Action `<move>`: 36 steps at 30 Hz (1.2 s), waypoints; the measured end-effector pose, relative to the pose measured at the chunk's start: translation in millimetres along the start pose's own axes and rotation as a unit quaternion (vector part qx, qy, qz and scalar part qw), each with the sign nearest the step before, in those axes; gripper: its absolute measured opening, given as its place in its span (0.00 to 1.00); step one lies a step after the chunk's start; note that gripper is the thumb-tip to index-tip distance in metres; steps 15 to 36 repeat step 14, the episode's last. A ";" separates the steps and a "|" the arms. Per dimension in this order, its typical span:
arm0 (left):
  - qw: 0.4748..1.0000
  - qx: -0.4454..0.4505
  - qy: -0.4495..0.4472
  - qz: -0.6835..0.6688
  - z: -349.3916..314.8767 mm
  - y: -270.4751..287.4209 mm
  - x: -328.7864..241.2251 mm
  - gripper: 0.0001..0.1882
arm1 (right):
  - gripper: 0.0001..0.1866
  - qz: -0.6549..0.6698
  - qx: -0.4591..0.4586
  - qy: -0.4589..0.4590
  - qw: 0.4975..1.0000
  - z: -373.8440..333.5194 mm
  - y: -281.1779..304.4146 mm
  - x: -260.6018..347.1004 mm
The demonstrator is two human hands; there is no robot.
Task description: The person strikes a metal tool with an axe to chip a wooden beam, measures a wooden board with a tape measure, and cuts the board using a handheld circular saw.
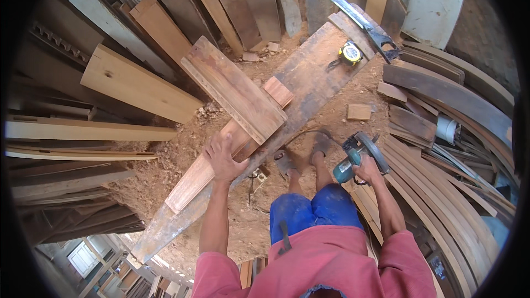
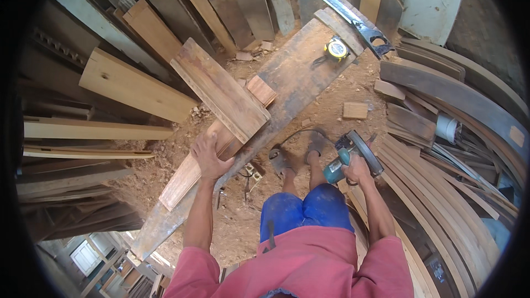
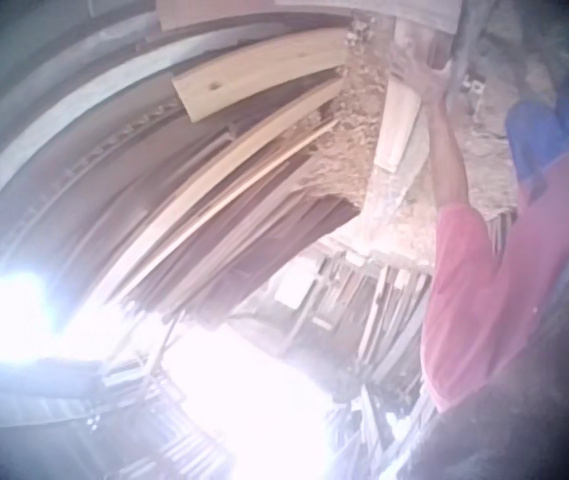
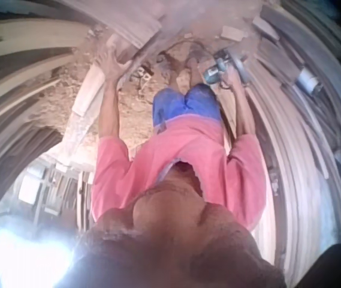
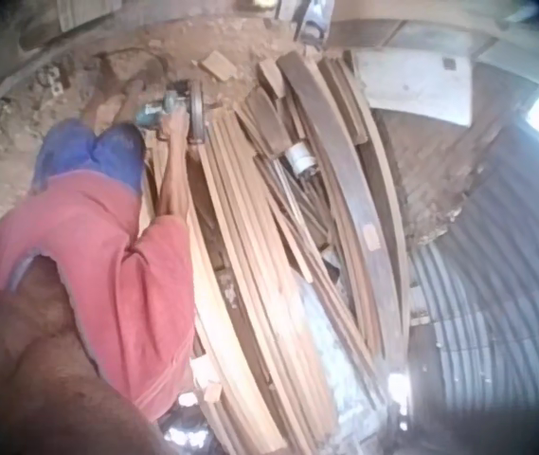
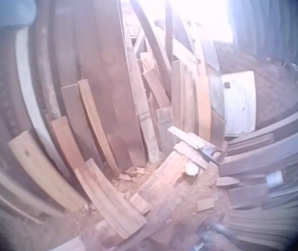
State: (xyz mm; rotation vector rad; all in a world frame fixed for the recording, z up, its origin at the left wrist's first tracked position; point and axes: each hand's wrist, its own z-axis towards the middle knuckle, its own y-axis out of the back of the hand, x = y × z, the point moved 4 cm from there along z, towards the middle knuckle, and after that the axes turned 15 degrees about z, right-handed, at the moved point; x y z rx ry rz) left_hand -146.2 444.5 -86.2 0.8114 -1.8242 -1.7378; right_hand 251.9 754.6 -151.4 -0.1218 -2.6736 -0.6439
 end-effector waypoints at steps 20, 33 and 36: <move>0.999 0.035 0.005 -0.010 -44.7 -16.8 14.8 0.51 | 0.19 -0.101 0.021 -0.144 0.984 123.3 -45.6 -81.9; 0.999 0.035 0.005 -0.010 -44.7 -16.8 14.8 0.51 | 0.19 -0.101 0.021 -0.144 0.984 123.3 -45.6 -81.9; 0.999 0.035 0.005 -0.010 -44.7 -16.8 14.8 0.51 | 0.19 -0.101 0.021 -0.144 0.984 123.3 -45.6 -81.9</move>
